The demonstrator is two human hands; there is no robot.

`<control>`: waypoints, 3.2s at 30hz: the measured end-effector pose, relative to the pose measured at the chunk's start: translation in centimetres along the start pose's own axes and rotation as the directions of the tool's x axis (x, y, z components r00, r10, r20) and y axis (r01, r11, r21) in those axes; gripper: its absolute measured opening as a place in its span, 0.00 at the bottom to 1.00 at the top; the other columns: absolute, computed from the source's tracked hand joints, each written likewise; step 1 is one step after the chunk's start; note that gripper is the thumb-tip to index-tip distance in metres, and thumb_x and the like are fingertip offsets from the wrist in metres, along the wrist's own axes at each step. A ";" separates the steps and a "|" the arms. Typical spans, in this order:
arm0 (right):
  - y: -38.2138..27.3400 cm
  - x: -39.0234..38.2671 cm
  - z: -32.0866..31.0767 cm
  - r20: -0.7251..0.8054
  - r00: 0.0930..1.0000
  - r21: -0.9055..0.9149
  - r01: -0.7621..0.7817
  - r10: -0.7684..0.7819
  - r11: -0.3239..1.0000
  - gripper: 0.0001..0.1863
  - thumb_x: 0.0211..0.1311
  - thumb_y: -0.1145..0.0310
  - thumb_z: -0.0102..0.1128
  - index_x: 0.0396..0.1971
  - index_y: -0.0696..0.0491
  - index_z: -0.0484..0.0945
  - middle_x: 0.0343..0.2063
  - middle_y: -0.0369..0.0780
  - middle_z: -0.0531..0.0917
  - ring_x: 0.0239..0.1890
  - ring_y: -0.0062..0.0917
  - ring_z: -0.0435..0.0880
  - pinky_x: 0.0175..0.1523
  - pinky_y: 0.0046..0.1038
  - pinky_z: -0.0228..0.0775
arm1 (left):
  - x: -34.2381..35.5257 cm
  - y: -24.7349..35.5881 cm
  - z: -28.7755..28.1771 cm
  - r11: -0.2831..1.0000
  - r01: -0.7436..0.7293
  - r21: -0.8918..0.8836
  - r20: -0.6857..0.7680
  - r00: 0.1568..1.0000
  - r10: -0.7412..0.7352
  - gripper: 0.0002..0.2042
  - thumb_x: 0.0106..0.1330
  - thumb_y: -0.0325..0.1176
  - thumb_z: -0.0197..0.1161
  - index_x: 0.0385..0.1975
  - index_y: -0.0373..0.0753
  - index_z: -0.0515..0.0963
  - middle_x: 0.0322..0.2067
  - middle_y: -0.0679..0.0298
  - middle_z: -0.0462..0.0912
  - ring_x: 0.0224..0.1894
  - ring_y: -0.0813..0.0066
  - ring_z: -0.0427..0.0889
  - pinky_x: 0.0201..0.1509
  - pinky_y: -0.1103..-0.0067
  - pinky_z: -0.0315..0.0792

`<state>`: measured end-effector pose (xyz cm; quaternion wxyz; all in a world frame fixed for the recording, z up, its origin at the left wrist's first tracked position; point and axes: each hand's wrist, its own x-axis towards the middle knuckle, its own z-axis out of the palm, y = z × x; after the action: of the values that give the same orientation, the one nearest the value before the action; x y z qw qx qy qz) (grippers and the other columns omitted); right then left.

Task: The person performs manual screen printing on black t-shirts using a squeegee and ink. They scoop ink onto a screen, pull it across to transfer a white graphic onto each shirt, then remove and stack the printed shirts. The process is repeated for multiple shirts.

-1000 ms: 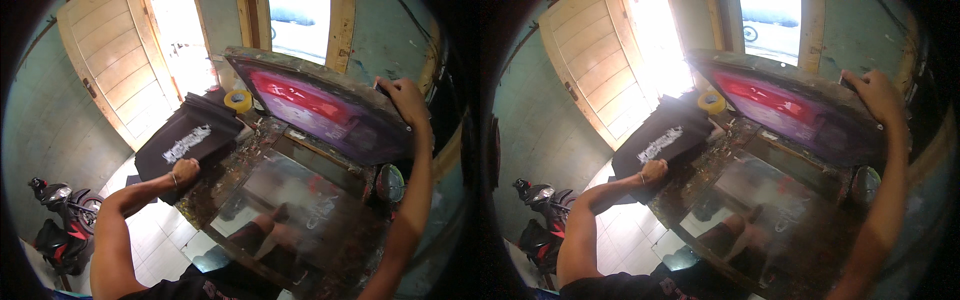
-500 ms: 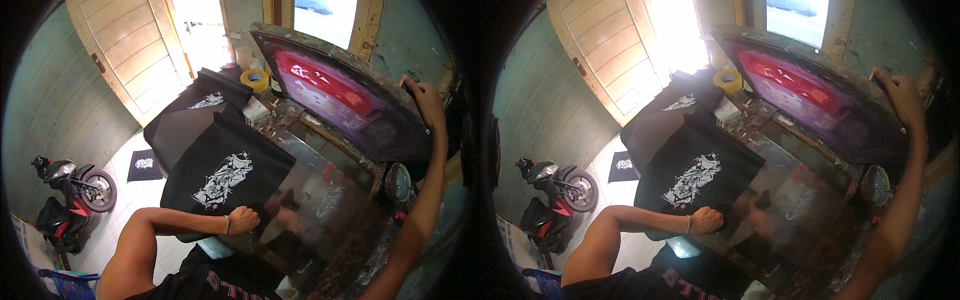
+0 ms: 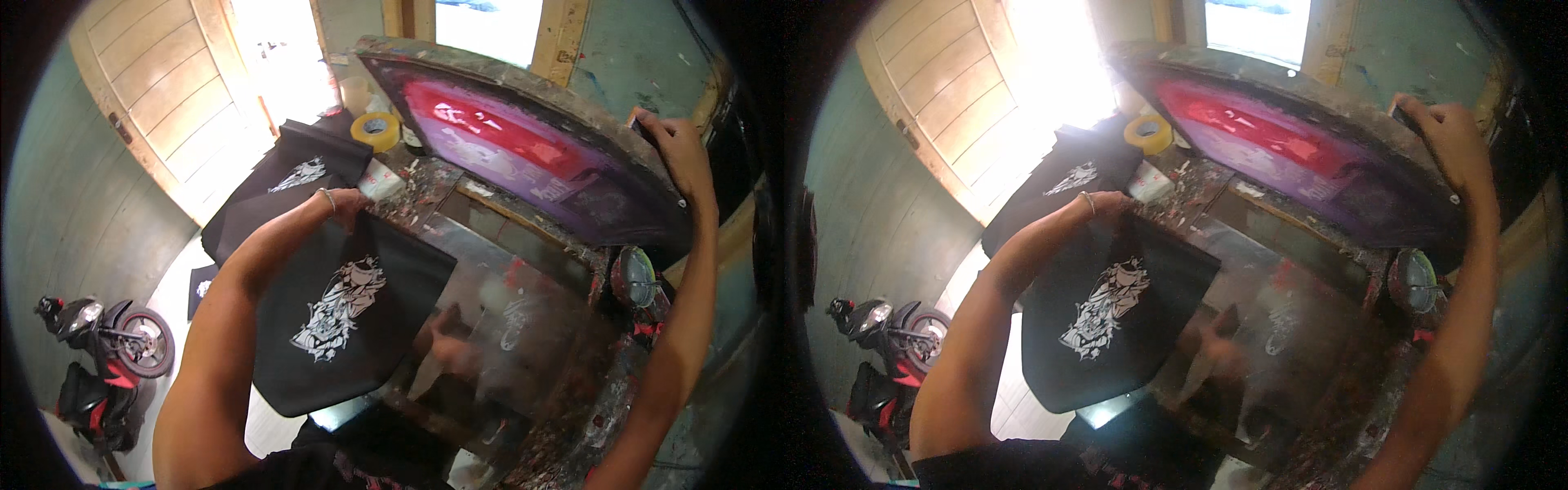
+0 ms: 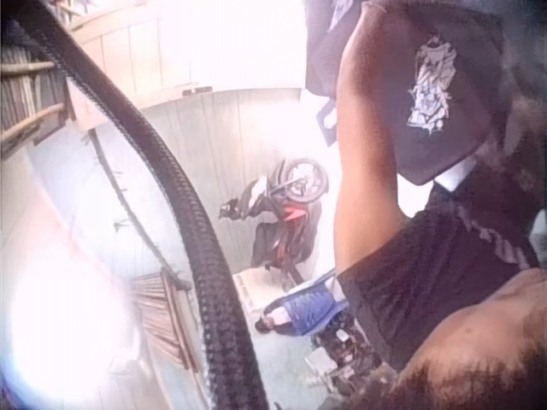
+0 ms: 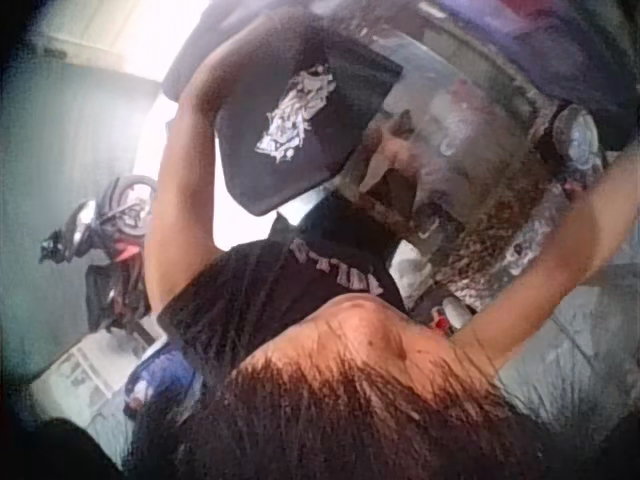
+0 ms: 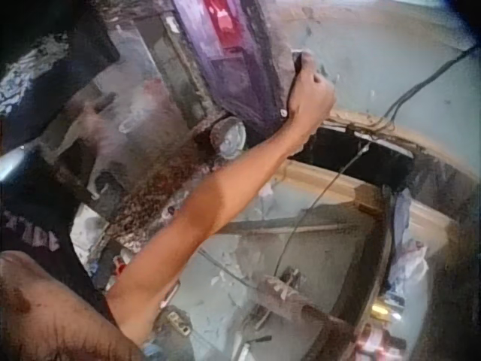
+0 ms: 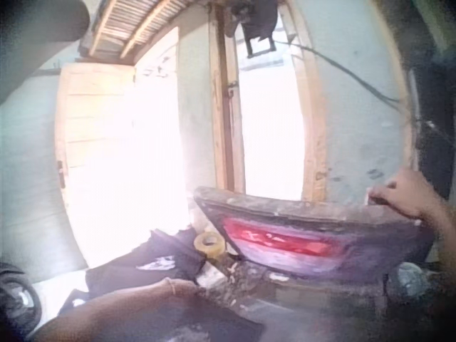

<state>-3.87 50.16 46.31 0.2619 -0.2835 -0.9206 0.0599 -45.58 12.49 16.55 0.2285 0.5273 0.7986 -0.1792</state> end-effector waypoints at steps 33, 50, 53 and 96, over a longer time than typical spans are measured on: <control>1.7 1.6 0.4 0.121 0.989 -0.212 0.104 -0.080 0.972 0.24 0.73 0.47 0.46 0.53 0.44 0.84 0.36 0.47 0.88 0.36 0.39 0.87 0.49 0.37 0.73 | -0.5 5.2 -5.8 0.835 -0.547 -0.067 -0.066 0.837 0.543 0.22 0.60 0.40 0.73 0.52 0.37 0.81 0.42 0.47 0.86 0.48 0.48 0.85 0.53 0.59 0.76; 1.7 1.4 -0.2 -0.067 0.998 -0.178 0.006 -0.019 0.984 0.39 0.66 0.36 0.54 0.33 0.66 0.83 0.28 0.58 0.84 0.30 0.42 0.83 0.42 0.39 0.73 | 21.4 9.8 -9.7 0.953 -0.225 -0.202 0.296 0.914 0.278 0.28 0.58 0.46 0.73 0.60 0.46 0.80 0.49 0.58 0.88 0.50 0.56 0.84 0.58 0.60 0.75; 0.9 3.5 0.2 -0.065 0.996 -0.138 0.043 -0.053 0.989 0.38 0.66 0.37 0.54 0.34 0.66 0.83 0.28 0.58 0.85 0.31 0.41 0.83 0.42 0.39 0.73 | 23.3 4.5 -7.4 0.936 -0.336 -0.108 0.206 0.913 0.352 0.29 0.56 0.48 0.75 0.58 0.45 0.82 0.48 0.58 0.88 0.47 0.57 0.85 0.55 0.61 0.77; 7.2 3.9 -0.1 0.103 0.991 0.009 -0.083 0.082 0.996 0.31 0.76 0.45 0.53 0.52 0.62 0.84 0.41 0.40 0.85 0.44 0.24 0.79 0.55 0.28 0.68 | -30.3 12.6 24.0 -0.034 -0.031 -0.999 0.025 0.258 -0.966 0.18 0.59 0.38 0.77 0.42 0.31 0.85 0.32 0.53 0.88 0.34 0.65 0.86 0.43 0.70 0.78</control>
<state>-2.97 58.29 46.28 0.2136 -0.3162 -0.9198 0.0911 -19.47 -18.41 12.80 0.0067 -0.1103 0.8630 0.4930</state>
